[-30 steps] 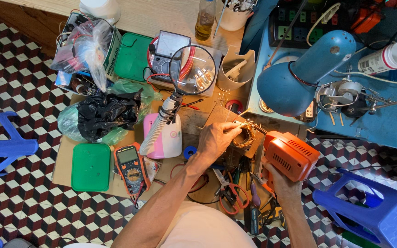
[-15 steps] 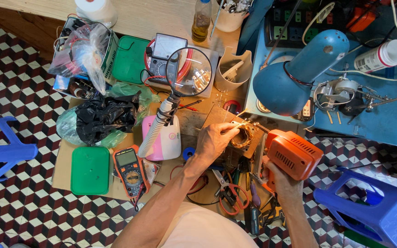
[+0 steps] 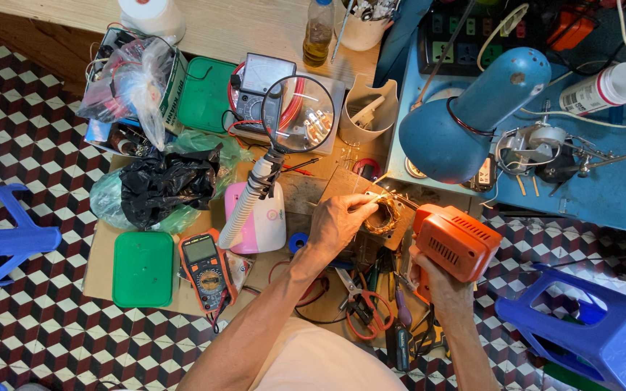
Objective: The person strips and twists wires, then inserts them into a copper-wound stator component. They use a heat gun to apply heat to the assembly and later use pliers to adjust the wires. The work is performed at a cluttered electronics workbench with a magnifying lamp and various tools visible.
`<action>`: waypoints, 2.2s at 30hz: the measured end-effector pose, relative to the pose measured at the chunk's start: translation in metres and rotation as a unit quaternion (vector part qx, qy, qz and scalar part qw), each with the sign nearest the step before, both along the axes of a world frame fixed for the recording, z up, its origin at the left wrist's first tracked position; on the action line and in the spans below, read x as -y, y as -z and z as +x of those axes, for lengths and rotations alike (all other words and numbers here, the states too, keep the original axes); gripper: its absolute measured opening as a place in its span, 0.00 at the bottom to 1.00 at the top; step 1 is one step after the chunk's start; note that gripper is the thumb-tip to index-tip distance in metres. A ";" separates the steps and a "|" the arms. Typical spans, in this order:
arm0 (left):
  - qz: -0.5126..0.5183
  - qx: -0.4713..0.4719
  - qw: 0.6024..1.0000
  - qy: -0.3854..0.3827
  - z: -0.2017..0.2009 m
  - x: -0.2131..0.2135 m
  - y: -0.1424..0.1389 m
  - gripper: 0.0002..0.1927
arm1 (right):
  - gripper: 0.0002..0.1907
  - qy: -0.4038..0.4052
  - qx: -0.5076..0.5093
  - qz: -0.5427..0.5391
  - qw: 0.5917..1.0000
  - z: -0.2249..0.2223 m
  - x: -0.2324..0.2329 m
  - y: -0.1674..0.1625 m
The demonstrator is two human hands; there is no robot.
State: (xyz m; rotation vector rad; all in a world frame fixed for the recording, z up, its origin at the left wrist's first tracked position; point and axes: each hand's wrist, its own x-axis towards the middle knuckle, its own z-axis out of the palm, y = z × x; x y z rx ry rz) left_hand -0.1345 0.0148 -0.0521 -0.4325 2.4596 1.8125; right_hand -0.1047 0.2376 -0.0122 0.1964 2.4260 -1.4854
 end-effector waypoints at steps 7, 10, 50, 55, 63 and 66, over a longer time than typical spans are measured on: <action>-0.001 0.005 1.000 0.005 0.001 0.000 0.002 0.16 | 0.08 0.040 0.034 -0.064 0.997 0.000 -0.002 0.006; -0.002 0.010 1.000 0.005 0.001 0.000 0.002 0.16 | 0.06 0.043 0.031 -0.098 0.994 0.000 -0.001 0.007; 0.004 0.018 1.000 0.011 -0.001 0.003 -0.001 0.16 | 0.11 0.097 0.046 -0.136 0.985 0.000 0.011 -0.008; 0.000 0.016 1.000 0.012 -0.001 0.003 -0.001 0.16 | 0.13 0.104 0.049 -0.133 0.984 -0.001 0.010 -0.005; -0.004 0.032 0.999 0.012 -0.001 0.004 -0.004 0.16 | 0.14 0.112 0.047 -0.158 0.980 -0.001 0.009 -0.001; 0.000 0.028 1.000 0.010 -0.001 0.003 -0.002 0.16 | 0.13 0.097 0.042 -0.151 0.983 -0.001 0.008 -0.001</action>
